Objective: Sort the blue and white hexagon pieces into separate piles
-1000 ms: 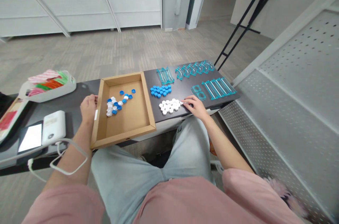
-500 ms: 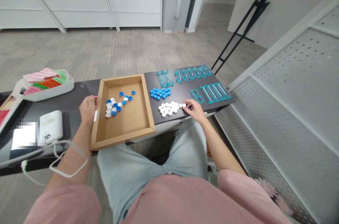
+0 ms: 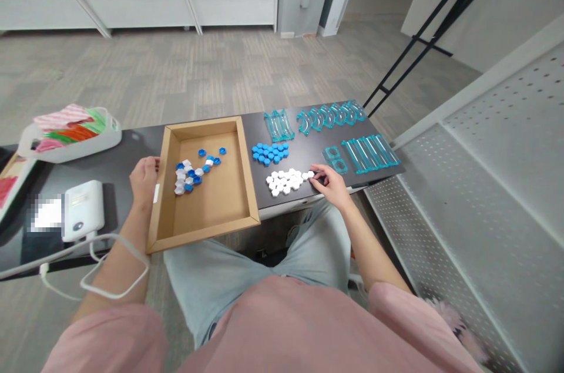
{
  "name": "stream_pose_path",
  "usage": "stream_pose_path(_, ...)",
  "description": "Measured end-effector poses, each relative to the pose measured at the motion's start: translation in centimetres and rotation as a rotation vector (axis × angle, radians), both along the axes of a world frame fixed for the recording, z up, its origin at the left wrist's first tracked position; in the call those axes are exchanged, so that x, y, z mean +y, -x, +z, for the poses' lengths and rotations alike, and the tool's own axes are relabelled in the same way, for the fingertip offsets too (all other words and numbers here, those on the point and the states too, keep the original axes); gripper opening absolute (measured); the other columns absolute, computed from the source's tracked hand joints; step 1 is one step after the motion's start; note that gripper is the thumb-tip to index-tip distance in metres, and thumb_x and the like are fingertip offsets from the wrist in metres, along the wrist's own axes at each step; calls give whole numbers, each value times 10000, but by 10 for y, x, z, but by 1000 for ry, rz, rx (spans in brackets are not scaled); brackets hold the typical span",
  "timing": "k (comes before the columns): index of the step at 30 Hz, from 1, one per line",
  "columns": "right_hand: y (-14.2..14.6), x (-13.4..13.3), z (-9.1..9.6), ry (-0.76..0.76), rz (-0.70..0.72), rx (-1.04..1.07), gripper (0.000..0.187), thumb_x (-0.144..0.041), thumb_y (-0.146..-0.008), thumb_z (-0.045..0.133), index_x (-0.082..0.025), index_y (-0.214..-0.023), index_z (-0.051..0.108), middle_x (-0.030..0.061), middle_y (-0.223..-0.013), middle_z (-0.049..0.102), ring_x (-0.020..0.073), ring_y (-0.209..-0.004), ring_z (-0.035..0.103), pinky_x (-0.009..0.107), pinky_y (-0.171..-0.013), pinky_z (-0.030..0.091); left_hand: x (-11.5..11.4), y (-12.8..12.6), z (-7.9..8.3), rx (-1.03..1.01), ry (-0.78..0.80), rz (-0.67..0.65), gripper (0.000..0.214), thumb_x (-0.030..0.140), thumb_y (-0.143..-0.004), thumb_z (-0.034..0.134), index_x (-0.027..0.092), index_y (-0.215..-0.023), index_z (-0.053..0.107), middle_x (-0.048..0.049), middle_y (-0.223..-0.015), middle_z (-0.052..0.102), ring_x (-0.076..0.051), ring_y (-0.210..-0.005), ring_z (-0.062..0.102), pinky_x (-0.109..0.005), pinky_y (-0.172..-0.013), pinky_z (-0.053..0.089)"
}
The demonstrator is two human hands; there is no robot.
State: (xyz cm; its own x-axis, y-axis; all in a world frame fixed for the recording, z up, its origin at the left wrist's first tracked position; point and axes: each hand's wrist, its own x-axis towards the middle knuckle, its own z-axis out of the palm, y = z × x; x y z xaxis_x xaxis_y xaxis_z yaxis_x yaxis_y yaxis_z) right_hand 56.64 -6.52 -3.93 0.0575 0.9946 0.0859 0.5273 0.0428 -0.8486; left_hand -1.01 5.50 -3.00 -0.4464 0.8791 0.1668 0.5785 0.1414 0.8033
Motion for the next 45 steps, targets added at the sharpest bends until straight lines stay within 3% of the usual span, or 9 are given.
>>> stream_pose_path(5, 1, 1, 2, -23, 7, 11, 409, -662, -938, 770, -418, -1265, 797, 115, -1290, 864, 394, -996, 830, 571, -714, 623, -2, -2, 2, 12, 4, 6, 317, 445, -1012, 483, 219, -941, 693, -49, -910, 755, -206, -893, 687, -323, -919, 619)
stream_pose_path(10, 4, 0, 6, -11, -16, -4, 471, -756, -948, 745, -411, -1263, 808, 127, -1275, 868, 404, -993, 833, 582, -716, 641, -4, -5, 6, 21, 8, 8, 320, 445, -984, 491, 213, -930, 705, -58, -925, 759, -202, -898, 687, -312, -907, 605)
stream_pose_path(17, 5, -1, 4, 33, -50, -11, 533, -839, -959, 718, -416, -1264, 827, 138, -1272, 871, 423, -984, 823, 603, -720, 643, -7, -2, 3, 44, 26, 18, 422, 551, -953, 451, 222, -966, 715, -72, -947, 780, -245, -929, 709, -375, -899, 616)
stream_pose_path(26, 6, -6, 2, 64, -74, -12, 429, -757, -1002, 742, -419, -1256, 814, 149, -1234, 856, 424, -980, 825, 638, -780, 654, -24, -4, 5, 96, 87, 56, 400, 568, -916, 472, 235, -941, 693, -68, -920, 763, -254, -910, 689, -386, -872, 568)
stream_pose_path(31, 6, -5, 3, 52, -77, -9, 421, -759, -984, 767, -412, -1222, 785, 152, -1207, 858, 428, -962, 826, 657, -798, 651, -33, -10, 9, 88, 95, 73, 333, 497, -942, 477, 239, -943, 688, -71, -917, 764, -259, -922, 714, -379, -877, 557)
stream_pose_path(40, 1, -2, -10, -27, -57, -55, 358, -686, -998, 771, -429, -1246, 762, 155, -1241, 851, 450, -1013, 828, 653, -772, 639, -30, -11, 4, 36, 43, 82, 218, 349, -1016, 552, 217, -992, 724, -53, -976, 798, -219, -939, 712, -325, -879, 559)
stream_pose_path(45, 2, -2, -7, -47, -65, -41, 417, -713, -971, 792, -426, -1270, 745, 159, -1275, 846, 443, -1015, 825, 628, -729, 633, -28, -9, 11, 58, 47, 41, 140, 239, -997, 581, 207, -1012, 717, -51, -975, 780, -198, -885, 674, -317, -894, 576)
